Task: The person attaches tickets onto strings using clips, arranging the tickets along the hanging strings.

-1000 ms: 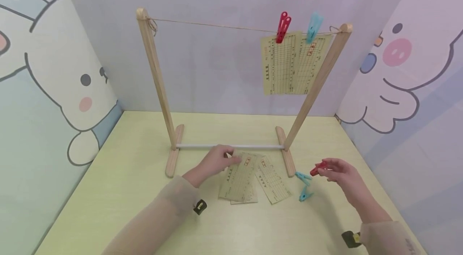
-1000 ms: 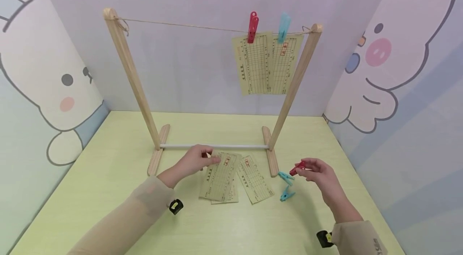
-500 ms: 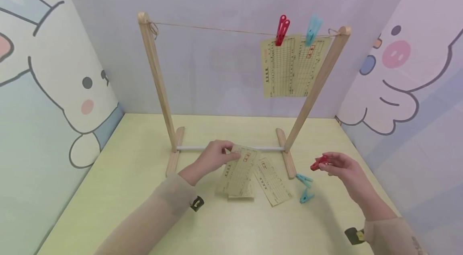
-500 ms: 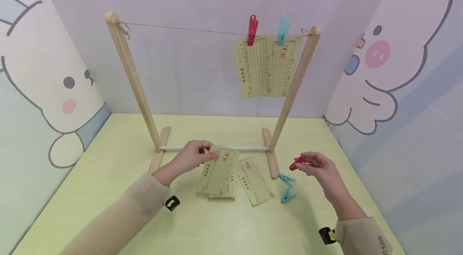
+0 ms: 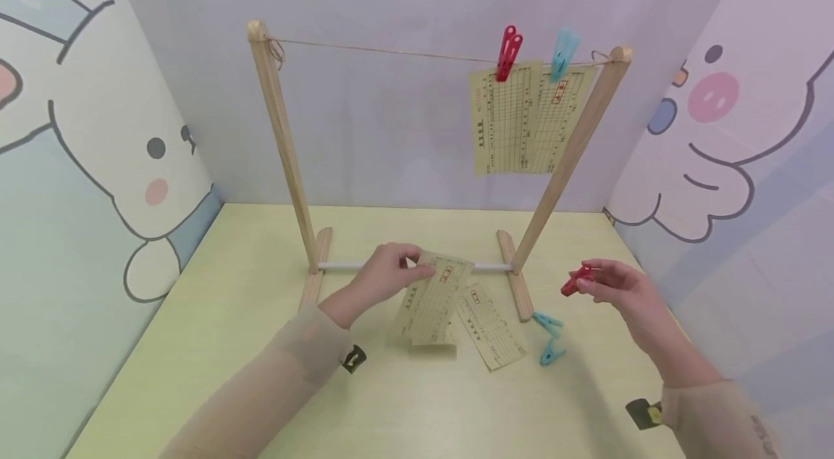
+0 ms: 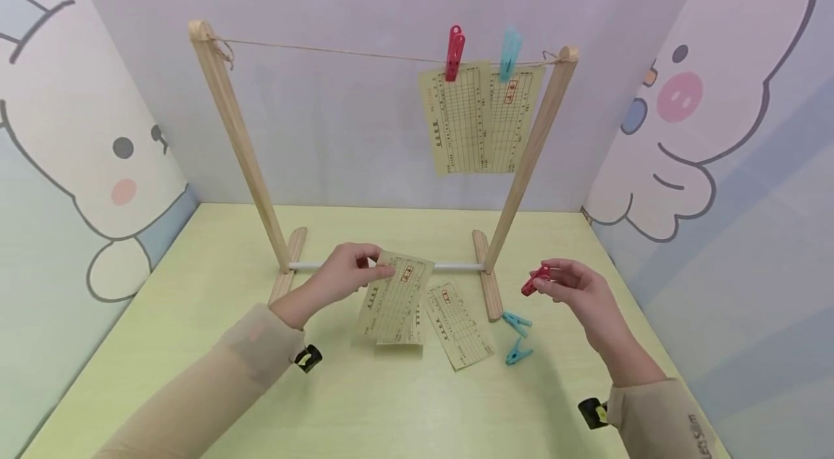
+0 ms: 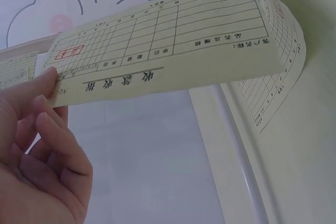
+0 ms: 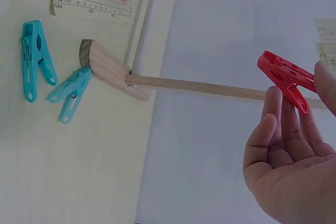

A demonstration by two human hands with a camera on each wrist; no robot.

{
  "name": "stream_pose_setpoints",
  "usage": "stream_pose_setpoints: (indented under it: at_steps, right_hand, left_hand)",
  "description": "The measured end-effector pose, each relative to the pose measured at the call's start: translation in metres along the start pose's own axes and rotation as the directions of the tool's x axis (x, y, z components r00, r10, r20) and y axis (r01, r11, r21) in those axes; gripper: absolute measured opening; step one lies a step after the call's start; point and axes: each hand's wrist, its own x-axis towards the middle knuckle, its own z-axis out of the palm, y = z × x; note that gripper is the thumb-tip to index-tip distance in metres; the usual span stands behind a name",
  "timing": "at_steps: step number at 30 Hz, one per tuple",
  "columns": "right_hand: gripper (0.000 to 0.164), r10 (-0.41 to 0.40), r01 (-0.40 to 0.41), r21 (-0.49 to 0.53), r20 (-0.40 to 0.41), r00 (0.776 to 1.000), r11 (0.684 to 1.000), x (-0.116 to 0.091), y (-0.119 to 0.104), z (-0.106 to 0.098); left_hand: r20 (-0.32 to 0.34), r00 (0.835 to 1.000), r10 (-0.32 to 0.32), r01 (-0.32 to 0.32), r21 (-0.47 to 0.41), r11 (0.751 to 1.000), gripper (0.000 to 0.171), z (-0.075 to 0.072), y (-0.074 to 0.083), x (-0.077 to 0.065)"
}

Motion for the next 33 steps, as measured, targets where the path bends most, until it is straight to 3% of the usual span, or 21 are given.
stream_pose_setpoints:
  at_steps: [17, 21, 33]
  right_hand:
    - [0.021, -0.046, 0.046, 0.05, 0.005, 0.999, 0.998, 0.005, -0.035, 0.001]
    - [0.022, -0.044, 0.044, 0.017, 0.001, 0.999, 0.999, 0.006, -0.046, 0.001]
    - [0.027, -0.124, 0.121, 0.072, 0.034, 0.992, 0.99, 0.012, -0.072, -0.004]
  left_hand:
    - [-0.032, 0.999, 0.011, -0.01, 0.033, 0.999, 0.013, -0.023, 0.02, 0.004]
    - [-0.031, 0.999, 0.027, -0.027, 0.025, 0.999, 0.013, -0.029, 0.024, 0.005]
    - [-0.063, 0.996, 0.064, -0.062, 0.03, 0.998, 0.012, -0.037, 0.037, 0.009]
